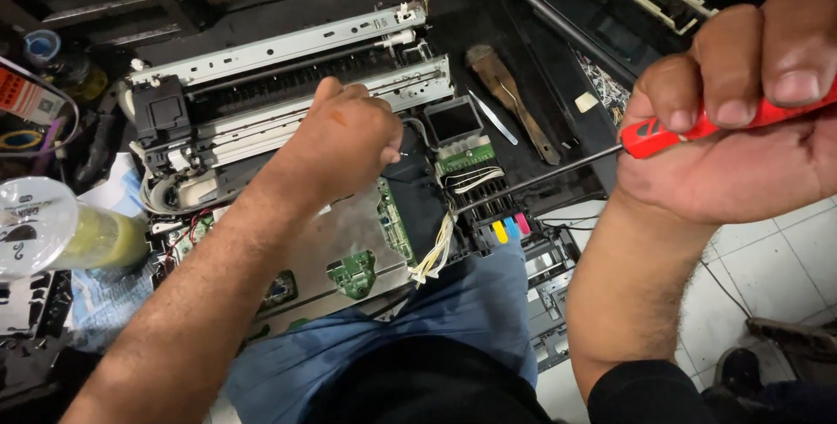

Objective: The person uses a red screwdriver to remove screws from a metal cover on a disassembled printer. They then lift the metal cover off the mainboard and place it on the table, exposing the internal circuit board.

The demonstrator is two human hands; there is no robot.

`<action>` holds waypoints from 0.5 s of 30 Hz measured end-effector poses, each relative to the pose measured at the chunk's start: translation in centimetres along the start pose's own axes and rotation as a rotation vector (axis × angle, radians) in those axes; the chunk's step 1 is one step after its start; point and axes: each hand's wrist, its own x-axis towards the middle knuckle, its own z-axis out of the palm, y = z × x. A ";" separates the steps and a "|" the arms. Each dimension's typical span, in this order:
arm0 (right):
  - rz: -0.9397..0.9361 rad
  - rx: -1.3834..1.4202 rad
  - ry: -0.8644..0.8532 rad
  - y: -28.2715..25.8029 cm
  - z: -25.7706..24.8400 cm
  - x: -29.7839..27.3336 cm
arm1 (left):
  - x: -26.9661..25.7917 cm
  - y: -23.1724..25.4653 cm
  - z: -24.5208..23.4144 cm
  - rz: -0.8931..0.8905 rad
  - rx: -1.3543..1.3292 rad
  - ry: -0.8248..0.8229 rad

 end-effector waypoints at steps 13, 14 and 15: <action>0.083 -0.078 0.194 -2.1 -1.3 -2.2 | -1.8 0.7 -2.7 -0.060 -0.182 -0.038; 0.088 -0.073 0.189 -2.5 -3.3 -3.3 | -2.6 1.3 -3.8 -0.068 -0.185 -0.036; 0.066 -0.040 0.275 -2.8 -5.3 -4.3 | -3.4 1.8 -4.9 -0.102 -0.101 -0.117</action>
